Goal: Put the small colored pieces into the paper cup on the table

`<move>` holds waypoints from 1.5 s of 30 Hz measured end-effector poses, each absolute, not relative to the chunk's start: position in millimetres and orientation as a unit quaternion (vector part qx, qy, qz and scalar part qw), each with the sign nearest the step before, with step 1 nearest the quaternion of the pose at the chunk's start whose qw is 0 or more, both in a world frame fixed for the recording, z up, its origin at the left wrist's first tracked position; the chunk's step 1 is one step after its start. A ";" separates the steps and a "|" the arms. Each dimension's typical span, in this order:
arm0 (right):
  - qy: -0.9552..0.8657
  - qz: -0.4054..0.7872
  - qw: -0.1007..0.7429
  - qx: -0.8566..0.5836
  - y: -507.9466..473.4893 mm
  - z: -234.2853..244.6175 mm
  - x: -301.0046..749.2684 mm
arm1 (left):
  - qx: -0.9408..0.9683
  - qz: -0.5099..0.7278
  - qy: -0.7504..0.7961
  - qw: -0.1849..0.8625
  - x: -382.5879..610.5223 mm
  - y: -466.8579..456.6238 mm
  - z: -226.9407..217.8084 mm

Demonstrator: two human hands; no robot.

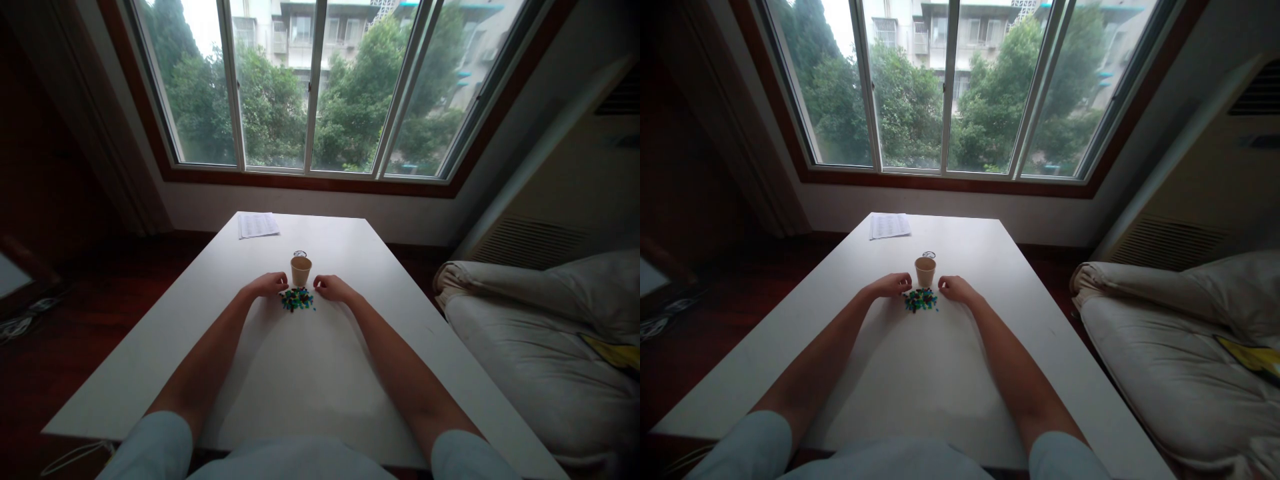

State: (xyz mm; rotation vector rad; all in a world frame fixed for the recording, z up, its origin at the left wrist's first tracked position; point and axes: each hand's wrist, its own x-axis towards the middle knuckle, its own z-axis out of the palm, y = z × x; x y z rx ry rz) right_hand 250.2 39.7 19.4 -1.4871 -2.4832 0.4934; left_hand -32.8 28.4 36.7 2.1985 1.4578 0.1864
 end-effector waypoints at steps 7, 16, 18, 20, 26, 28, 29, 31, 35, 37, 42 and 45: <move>-0.848 0.278 -0.009 -0.451 38.5 26.7 259.0 | 0.809 0.057 0.543 0.218 -39.3 29.2 41.6; -0.868 0.194 0.044 -0.455 30.7 22.1 247.4 | 0.839 0.003 0.513 0.183 -27.7 19.2 47.4; -0.874 0.169 0.038 -0.453 31.4 22.0 245.6 | 0.840 0.003 0.512 0.180 -27.3 18.9 46.9; -0.886 0.157 0.036 -0.435 31.7 22.9 243.6 | 0.841 0.008 0.512 0.176 -27.6 19.6 45.0; -0.900 0.153 0.072 -0.403 28.5 23.4 234.4 | 0.845 0.005 0.507 0.171 -26.8 24.1 36.7; -0.902 0.145 0.074 -0.400 28.0 21.8 231.7 | 0.848 0.003 0.503 0.169 -26.1 25.1 35.5; -0.902 0.139 0.077 -0.401 28.0 21.0 230.8 | 0.849 0.003 0.501 0.167 -25.7 25.3 35.3; -0.902 0.132 0.080 -0.403 28.4 19.7 229.9 | 0.852 0.004 0.498 0.162 -24.4 24.7 35.5; -0.899 0.132 0.075 -0.412 28.1 20.5 229.9 | 0.865 0.011 0.479 0.147 -19.5 21.2 36.3; -0.900 0.126 0.076 -0.409 26.6 22.5 229.6 | 0.874 0.017 0.466 0.138 -16.6 19.4 35.8; -0.906 0.122 0.074 -0.398 21.5 27.8 227.8 | 0.883 0.016 0.452 0.129 -13.7 18.0 33.3; -0.901 0.129 0.082 -0.405 20.3 28.4 227.2 | 0.885 0.021 0.445 0.135 -14.5 18.6 32.5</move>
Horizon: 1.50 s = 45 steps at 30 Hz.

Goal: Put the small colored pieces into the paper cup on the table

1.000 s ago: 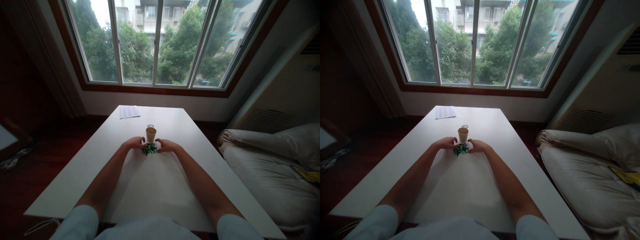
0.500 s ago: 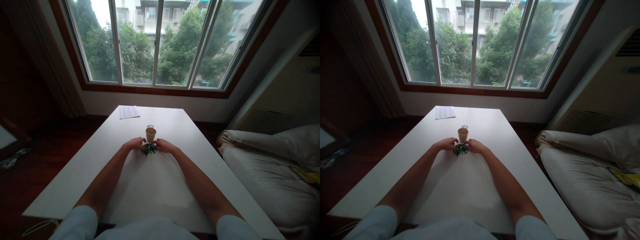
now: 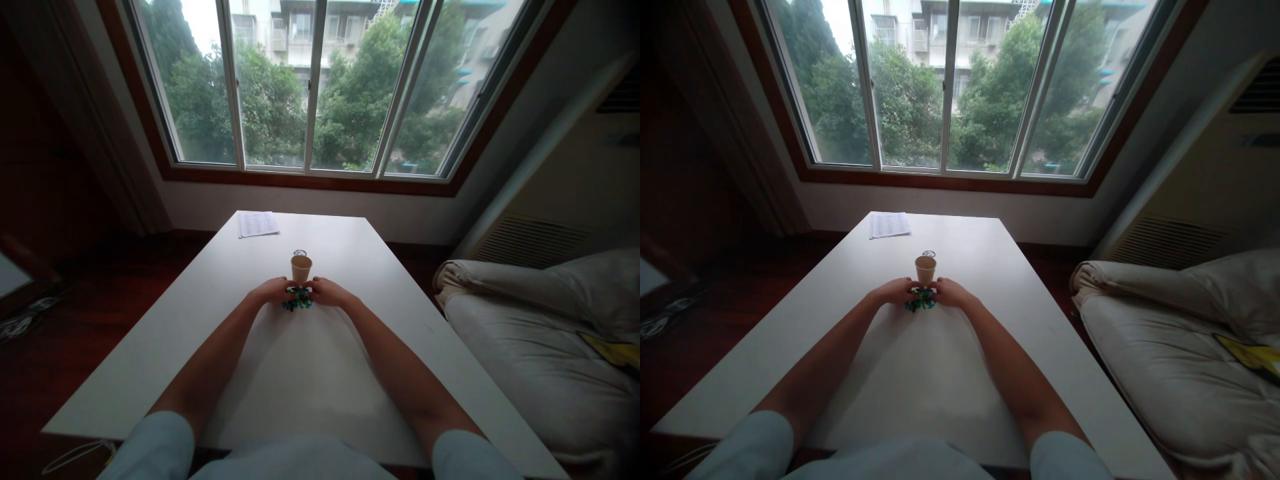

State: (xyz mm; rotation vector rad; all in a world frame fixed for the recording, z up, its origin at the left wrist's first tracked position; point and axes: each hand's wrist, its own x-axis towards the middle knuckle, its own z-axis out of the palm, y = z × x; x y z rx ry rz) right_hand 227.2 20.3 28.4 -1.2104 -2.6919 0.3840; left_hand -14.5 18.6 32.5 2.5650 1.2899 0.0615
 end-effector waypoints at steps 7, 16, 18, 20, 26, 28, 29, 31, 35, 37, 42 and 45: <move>-0.896 0.130 0.085 -0.416 21.8 26.5 227.6 | 0.882 0.035 0.449 0.138 -15.8 21.4 30.8; -0.903 0.128 0.070 -0.404 22.7 26.8 231.1 | 0.863 0.019 0.483 0.146 -26.0 26.4 30.9; -0.901 0.114 0.070 -0.412 22.0 26.1 230.1 | 0.861 0.011 0.484 0.153 -27.4 27.0 31.0; -0.897 0.102 0.071 -0.423 21.3 25.1 228.7 | 0.861 0.005 0.484 0.156 -27.8 27.4 31.2; -0.894 0.086 0.058 -0.437 18.4 26.4 225.5 | 0.863 0.006 0.483 0.152 -25.6 26.6 32.1; -0.894 0.080 0.052 -0.438 17.0 28.0 224.4 | 0.863 0.005 0.483 0.147 -24.6 26.1 32.3; -0.894 0.077 0.051 -0.438 16.3 28.8 223.8 | 0.863 0.005 0.484 0.145 -24.1 25.8 32.4; -0.895 0.072 0.051 -0.438 14.9 29.5 222.6 | 0.864 0.005 0.483 0.143 -23.2 25.2 33.1; -0.895 0.065 0.065 -0.436 13.6 28.6 220.8 | 0.866 0.007 0.479 0.143 -22.3 23.5 35.4; -0.896 0.062 0.072 -0.433 13.4 28.0 220.2 | 0.866 0.009 0.479 0.141 -22.2 22.8 36.2; -0.891 0.076 0.088 -0.439 12.3 30.5 219.4 | 0.869 0.010 0.475 0.141 -21.7 23.3 35.2; -0.883 0.091 0.104 -0.448 11.6 33.3 219.4 | 0.867 0.009 0.477 0.140 -21.2 23.6 34.6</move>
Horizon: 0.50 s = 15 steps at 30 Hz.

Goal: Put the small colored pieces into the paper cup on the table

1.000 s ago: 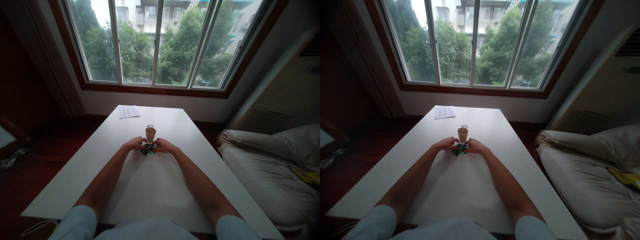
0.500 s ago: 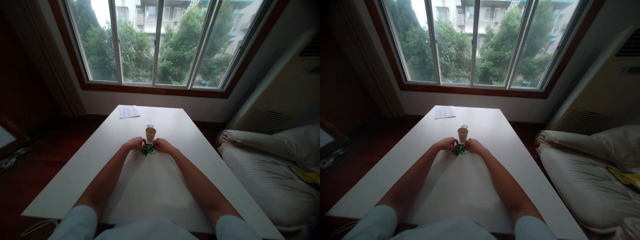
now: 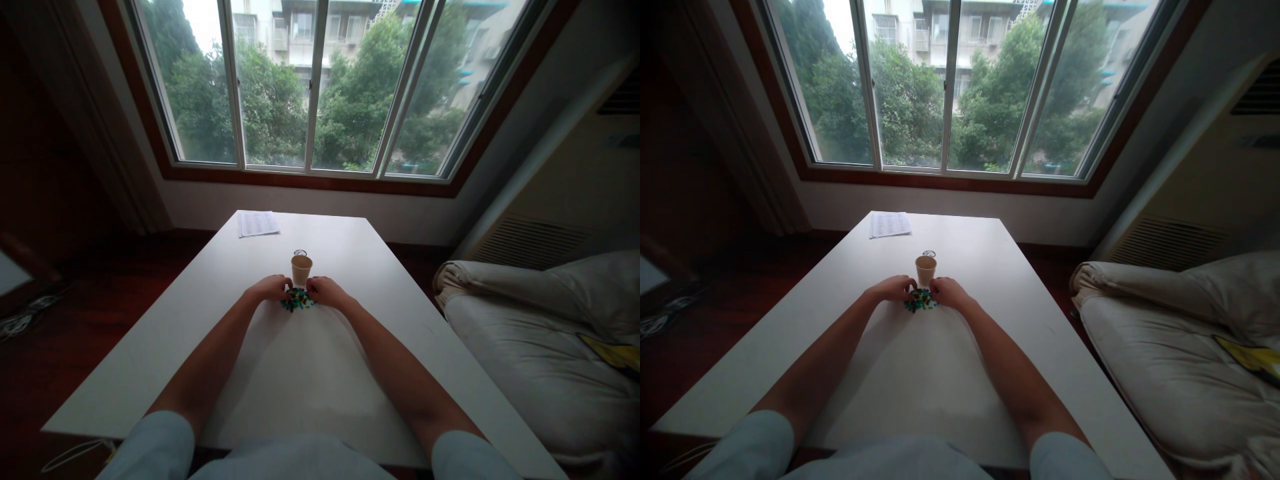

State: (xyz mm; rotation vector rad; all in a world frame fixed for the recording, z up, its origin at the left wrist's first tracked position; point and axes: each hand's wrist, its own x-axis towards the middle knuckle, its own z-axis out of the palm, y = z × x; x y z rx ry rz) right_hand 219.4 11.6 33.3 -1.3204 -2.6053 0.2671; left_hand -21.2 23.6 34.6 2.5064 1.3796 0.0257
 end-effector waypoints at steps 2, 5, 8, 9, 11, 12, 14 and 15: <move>-0.880 0.100 0.121 -0.448 11.7 35.2 219.7 | 0.867 0.009 0.479 0.139 -20.9 23.2 34.9; -0.874 0.120 0.152 -0.447 12.6 38.5 220.2 | 0.868 0.012 0.477 0.135 -20.6 22.5 35.0; -0.859 0.144 0.205 -0.447 13.1 42.5 219.2 | 0.867 0.009 0.479 0.133 -20.0 22.7 33.5; -0.851 0.153 0.231 -0.447 13.1 44.0 218.3 | 0.867 0.009 0.481 0.132 -19.7 23.0 32.7; -0.830 0.168 0.288 -0.446 12.8 47.2 215.3 | 0.864 0.010 0.486 0.129 -19.0 23.5 30.8; -0.819 0.174 0.317 -0.446 12.6 48.9 213.2 | 0.863 0.011 0.488 0.128 -18.6 23.7 29.9; -0.792 0.180 0.367 -0.453 12.5 52.2 208.0 | 0.861 0.015 0.492 0.127 -17.8 23.7 28.5; -0.778 0.180 0.386 -0.461 12.7 53.7 205.1 | 0.860 0.016 0.494 0.128 -17.5 23.6 28.0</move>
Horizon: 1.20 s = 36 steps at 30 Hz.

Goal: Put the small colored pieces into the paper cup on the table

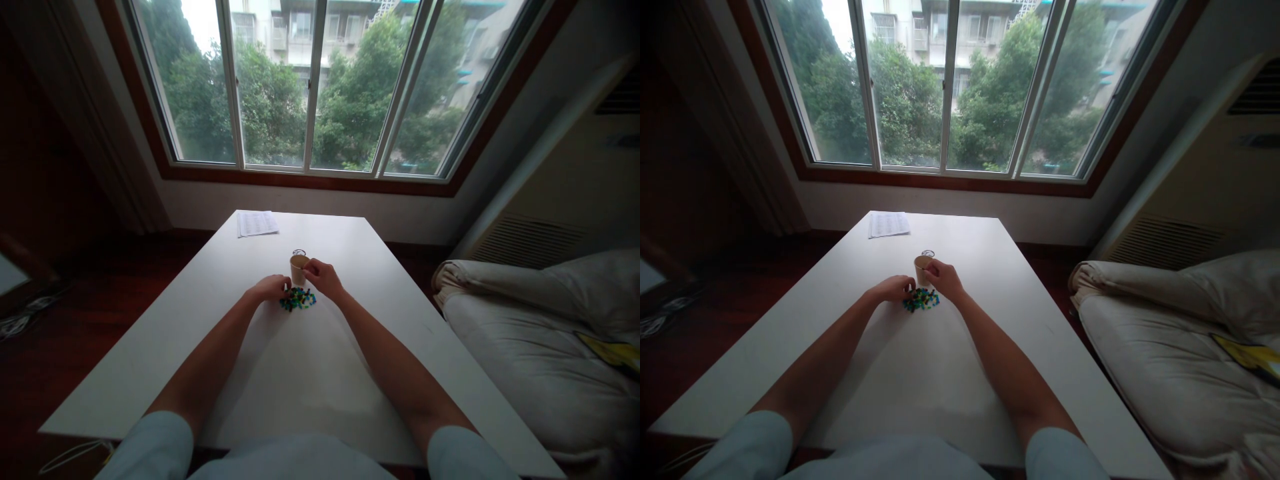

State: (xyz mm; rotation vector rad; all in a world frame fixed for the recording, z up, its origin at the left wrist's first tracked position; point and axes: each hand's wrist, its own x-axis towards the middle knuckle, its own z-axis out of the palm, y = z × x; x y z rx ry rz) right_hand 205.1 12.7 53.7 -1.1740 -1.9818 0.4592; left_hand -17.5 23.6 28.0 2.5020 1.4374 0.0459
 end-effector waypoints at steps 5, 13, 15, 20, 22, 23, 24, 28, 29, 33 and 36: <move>-0.722 0.164 0.436 -0.512 18.4 56.7 193.6 | 0.854 0.024 0.504 0.124 -16.3 23.4 25.8; -0.703 0.128 0.408 -0.569 26.4 52.6 194.3 | 0.849 0.019 0.515 0.117 -13.2 23.7 24.5; -0.701 0.123 0.407 -0.572 26.3 52.6 193.8 | 0.850 0.020 0.514 0.113 -12.8 23.5 24.1; -0.693 0.112 0.398 -0.591 27.6 51.4 193.8 | 0.855 0.030 0.506 0.110 -12.7 23.8 21.8; -0.691 0.108 0.387 -0.600 29.0 50.3 195.1 | 0.851 0.029 0.512 0.112 -12.3 23.8 21.5; -0.691 0.106 0.383 -0.604 29.7 49.7 195.8 | 0.849 0.027 0.516 0.114 -11.9 23.7 21.7; -0.691 0.105 0.381 -0.606 30.3 49.1 196.4 | 0.847 0.026 0.518 0.116 -11.6 23.4 22.1; -0.693 0.101 0.376 -0.607 32.4 46.4 197.4 | 0.844 0.024 0.523 0.114 -10.8 22.1 24.4; -0.694 0.103 0.374 -0.607 32.7 45.5 197.3 | 0.844 0.025 0.524 0.113 -10.8 21.9 24.8; -0.696 0.102 0.373 -0.606 33.6 42.9 196.9 | 0.846 0.026 0.520 0.115 -11.6 21.9 24.9; -0.700 0.099 0.377 -0.598 32.8 43.8 197.3 | 0.850 0.028 0.513 0.118 -12.4 22.5 24.1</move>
